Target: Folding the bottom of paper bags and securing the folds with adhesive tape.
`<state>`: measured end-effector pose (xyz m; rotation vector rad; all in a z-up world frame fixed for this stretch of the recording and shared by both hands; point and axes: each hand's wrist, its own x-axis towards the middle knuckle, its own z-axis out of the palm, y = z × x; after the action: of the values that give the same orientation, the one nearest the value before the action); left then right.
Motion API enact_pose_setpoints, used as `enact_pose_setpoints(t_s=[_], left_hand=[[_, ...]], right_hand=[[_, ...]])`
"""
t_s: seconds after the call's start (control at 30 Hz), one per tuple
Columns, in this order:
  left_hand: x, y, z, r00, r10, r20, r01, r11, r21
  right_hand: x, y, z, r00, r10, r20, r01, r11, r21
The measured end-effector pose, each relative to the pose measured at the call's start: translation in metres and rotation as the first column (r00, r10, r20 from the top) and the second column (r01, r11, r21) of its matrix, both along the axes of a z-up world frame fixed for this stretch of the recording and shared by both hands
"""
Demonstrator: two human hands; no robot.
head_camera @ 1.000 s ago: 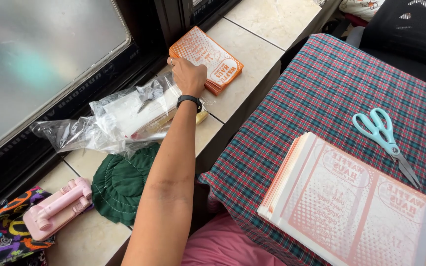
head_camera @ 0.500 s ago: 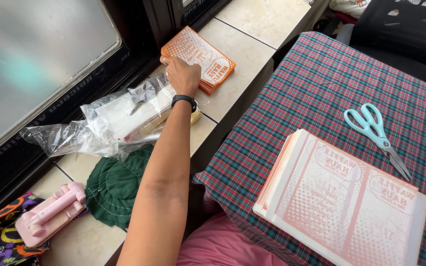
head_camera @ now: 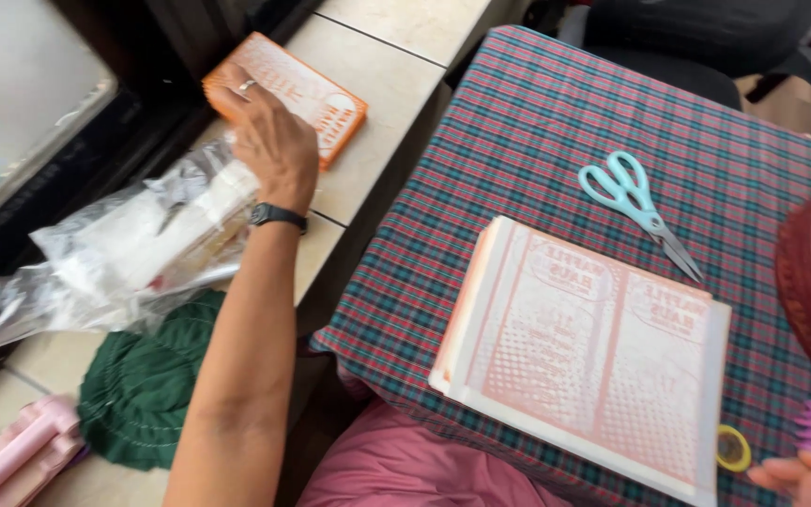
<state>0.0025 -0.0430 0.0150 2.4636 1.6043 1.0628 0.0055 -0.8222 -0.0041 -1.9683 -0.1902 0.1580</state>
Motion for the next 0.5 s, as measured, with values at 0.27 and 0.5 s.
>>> enact_pose_setpoints(t_s=[0.27,0.5], left_hand=[[-0.066,-0.167,0.089,0.696,-0.689,0.203,0.703,0.711,0.002],[-0.123,-0.259,0.083,0.46,-0.877,0.142,0.846,0.384,-0.37]], right_hand=[[-0.069,0.207,0.155,0.955,-0.296,0.038,0.291,0.896,-0.334],[-0.076,0.217,0.115,0.959,-0.237,0.157,0.257,0.959,-0.12]])
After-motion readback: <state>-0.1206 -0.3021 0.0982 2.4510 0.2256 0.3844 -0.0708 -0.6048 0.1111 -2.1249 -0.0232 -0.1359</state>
